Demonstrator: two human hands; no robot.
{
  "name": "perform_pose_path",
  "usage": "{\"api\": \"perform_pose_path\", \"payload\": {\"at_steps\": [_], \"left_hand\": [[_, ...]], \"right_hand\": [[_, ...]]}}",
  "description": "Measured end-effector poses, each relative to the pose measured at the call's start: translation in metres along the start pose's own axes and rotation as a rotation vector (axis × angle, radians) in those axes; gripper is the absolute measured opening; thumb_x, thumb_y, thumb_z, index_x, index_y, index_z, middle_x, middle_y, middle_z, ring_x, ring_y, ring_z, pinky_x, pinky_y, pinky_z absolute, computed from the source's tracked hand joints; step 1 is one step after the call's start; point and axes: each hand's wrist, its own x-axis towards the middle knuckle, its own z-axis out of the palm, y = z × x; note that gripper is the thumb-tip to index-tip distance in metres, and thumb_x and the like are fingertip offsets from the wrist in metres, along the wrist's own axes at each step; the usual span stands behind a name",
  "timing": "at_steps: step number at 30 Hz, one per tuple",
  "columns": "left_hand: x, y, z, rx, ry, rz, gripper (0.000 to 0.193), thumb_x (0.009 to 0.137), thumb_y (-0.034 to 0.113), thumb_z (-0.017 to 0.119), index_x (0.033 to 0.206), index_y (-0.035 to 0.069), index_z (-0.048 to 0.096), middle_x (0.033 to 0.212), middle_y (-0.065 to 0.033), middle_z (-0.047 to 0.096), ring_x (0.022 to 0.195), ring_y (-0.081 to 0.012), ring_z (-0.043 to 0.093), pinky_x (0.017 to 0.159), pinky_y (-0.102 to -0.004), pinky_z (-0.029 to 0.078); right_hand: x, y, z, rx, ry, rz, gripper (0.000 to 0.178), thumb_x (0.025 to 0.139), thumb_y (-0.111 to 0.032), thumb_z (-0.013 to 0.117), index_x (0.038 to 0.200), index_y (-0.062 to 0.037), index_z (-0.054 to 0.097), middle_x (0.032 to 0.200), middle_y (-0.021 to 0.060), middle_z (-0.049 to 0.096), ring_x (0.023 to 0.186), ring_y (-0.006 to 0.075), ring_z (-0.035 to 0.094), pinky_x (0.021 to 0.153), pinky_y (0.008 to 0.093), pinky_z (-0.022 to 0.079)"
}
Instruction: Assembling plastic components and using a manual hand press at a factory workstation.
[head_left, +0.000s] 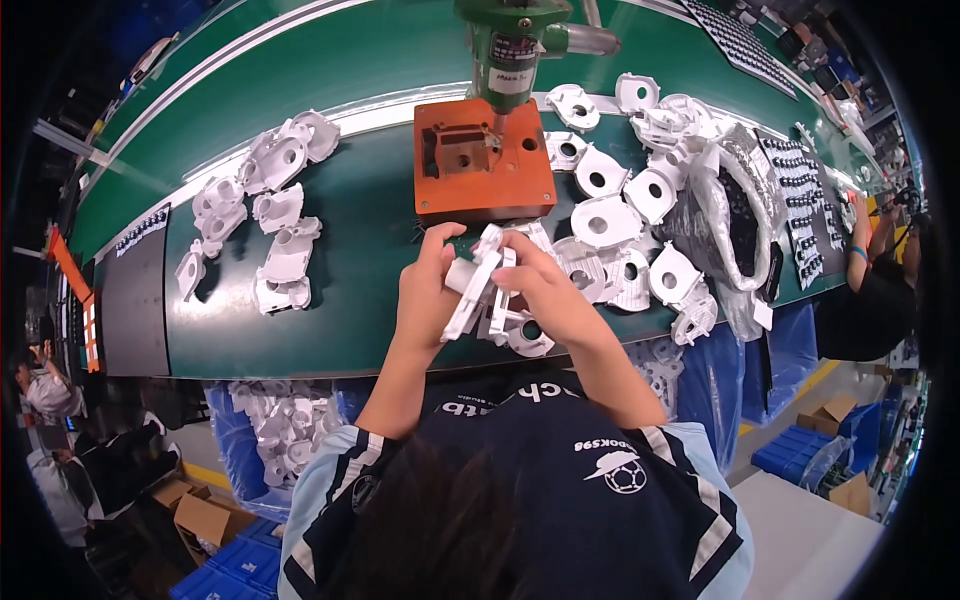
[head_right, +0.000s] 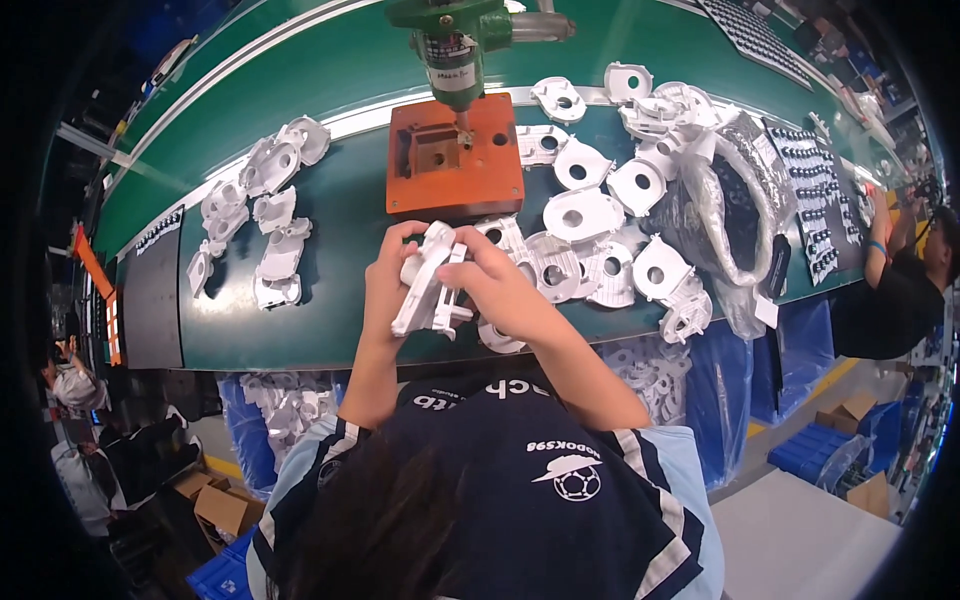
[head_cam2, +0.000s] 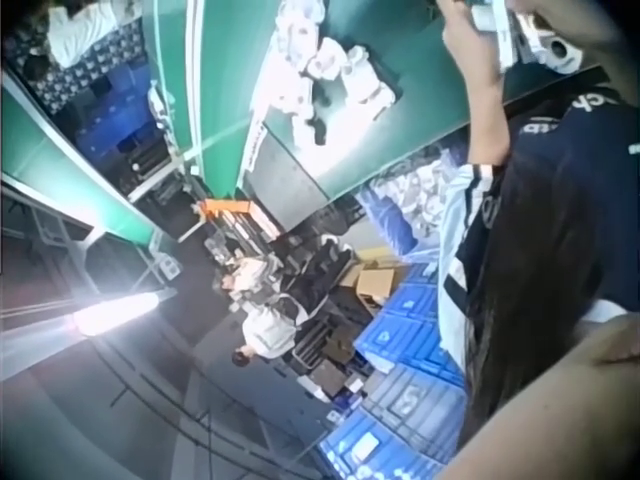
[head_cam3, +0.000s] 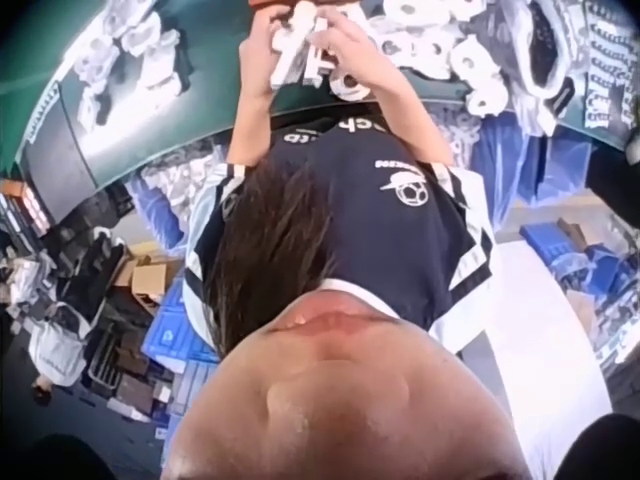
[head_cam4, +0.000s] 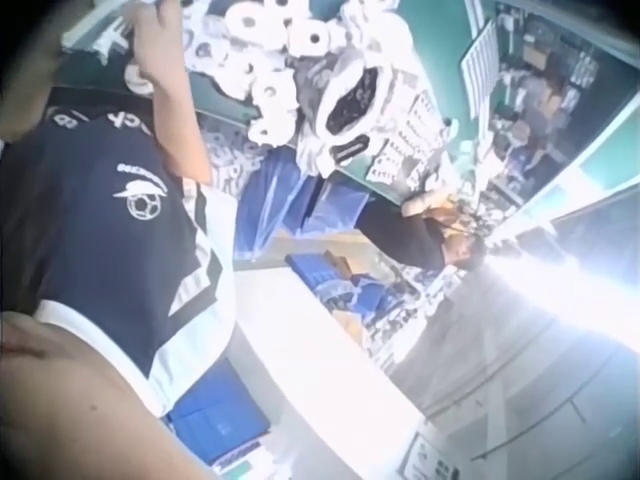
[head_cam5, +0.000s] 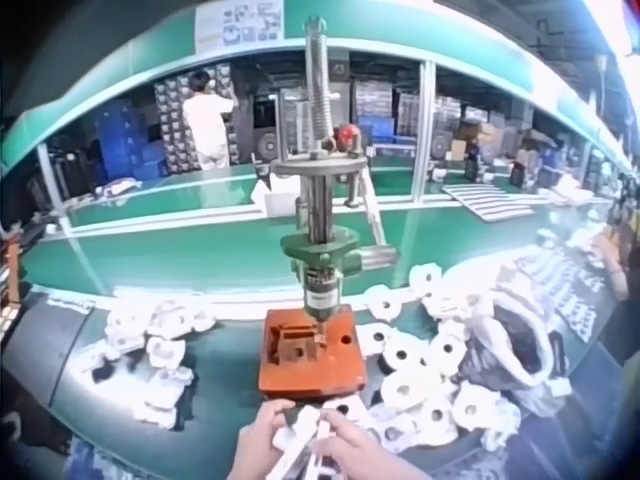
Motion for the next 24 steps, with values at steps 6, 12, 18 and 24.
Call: {"api": "perform_pose_path", "payload": {"at_steps": [6,12,18,24], "left_hand": [[-0.007,0.005,-0.006,-0.831,-0.098,-0.302,0.021,0.097,0.020,0.043,0.107,0.002,0.050,0.069,-0.0039,0.059,0.058,-0.0038,0.049,0.051,-0.0175,0.037],[-0.011,-0.007,0.002,-0.365,-0.040,-0.035,0.023,0.095,0.021,0.048,0.107,0.001,0.052,0.072,-0.0011,0.059,0.061,-0.0063,0.051,0.055,-0.0226,0.042],[-0.012,0.006,0.007,-0.549,-0.190,-0.081,0.029,0.093,0.018,0.050,0.119,0.004,0.049,0.099,-0.0061,0.060,0.081,-0.0089,0.056,0.070,-0.0225,0.045],[-0.018,0.012,0.025,-0.364,-0.197,0.250,0.064,0.088,0.012,0.057,0.136,0.001,0.017,0.117,-0.0134,0.048,0.103,-0.0181,0.050,0.090,-0.0310,0.039]], "right_hand": [[0.005,0.012,-0.002,0.002,0.019,-0.065,0.037,0.086,-0.018,0.052,0.119,-0.0041,0.044,0.099,0.0025,0.052,0.088,0.0094,0.053,0.073,0.0241,0.045],[0.004,0.014,-0.002,0.011,-0.090,-0.110,0.053,0.090,-0.017,0.055,0.135,-0.0032,0.031,0.112,0.0041,0.050,0.097,0.0098,0.051,0.082,0.0250,0.044],[-0.002,0.014,-0.009,-0.017,-0.116,-0.274,0.064,0.087,-0.017,0.058,0.140,-0.0051,0.024,0.117,0.0061,0.046,0.105,0.0133,0.047,0.090,0.0283,0.039],[0.006,0.001,-0.026,-0.114,0.176,-0.455,0.066,0.086,-0.013,0.059,0.138,-0.0060,0.019,0.119,0.0106,0.041,0.105,0.0165,0.046,0.088,0.0310,0.042]]}}
